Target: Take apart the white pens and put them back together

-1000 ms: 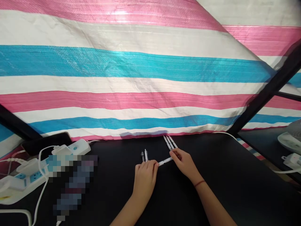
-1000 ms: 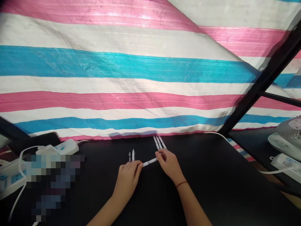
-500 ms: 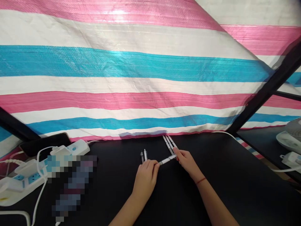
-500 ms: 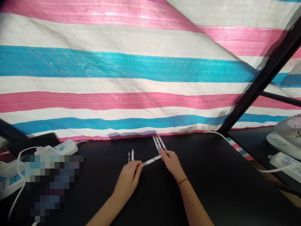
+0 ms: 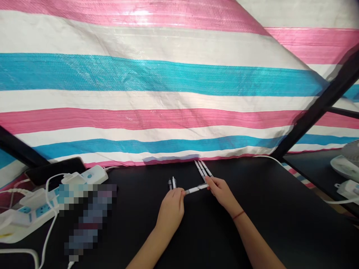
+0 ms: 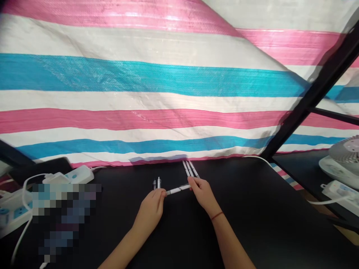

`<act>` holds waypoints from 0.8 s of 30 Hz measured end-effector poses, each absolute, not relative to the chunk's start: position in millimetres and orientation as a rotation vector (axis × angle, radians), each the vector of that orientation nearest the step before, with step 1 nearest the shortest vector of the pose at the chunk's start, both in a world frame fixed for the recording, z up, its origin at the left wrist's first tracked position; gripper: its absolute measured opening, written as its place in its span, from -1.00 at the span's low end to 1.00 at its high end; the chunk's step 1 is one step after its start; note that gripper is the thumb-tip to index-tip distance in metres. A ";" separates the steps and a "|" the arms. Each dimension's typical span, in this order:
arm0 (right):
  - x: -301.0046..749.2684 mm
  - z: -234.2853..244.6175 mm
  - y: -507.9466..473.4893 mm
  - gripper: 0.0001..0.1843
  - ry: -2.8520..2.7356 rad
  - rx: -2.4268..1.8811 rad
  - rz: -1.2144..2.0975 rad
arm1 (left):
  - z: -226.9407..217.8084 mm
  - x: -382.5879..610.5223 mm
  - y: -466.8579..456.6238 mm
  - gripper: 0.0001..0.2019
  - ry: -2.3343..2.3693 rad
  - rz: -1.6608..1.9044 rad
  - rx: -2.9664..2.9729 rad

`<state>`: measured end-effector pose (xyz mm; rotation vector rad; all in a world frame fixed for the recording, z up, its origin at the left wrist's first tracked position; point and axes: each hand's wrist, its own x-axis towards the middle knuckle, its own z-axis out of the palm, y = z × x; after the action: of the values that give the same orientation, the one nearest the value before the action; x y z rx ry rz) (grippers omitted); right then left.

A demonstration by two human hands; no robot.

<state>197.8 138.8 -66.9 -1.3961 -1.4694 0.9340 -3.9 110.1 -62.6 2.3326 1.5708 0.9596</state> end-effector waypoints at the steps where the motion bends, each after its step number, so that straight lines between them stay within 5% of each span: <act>1: 196.8 -66.2 138.4 -0.47 -1.459 -1.388 0.935 | -62.7 -4.4 110.2 -0.71 1.569 0.956 2.320; 24: 194.5 -59.9 137.9 -0.63 -1.365 -1.217 1.050 | -54.3 -3.8 107.1 -0.76 1.445 1.005 2.089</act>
<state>194.5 137.9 -59.9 -1.2169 -1.3646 1.0502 -3.8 107.1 -54.3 2.0895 1.4449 1.0051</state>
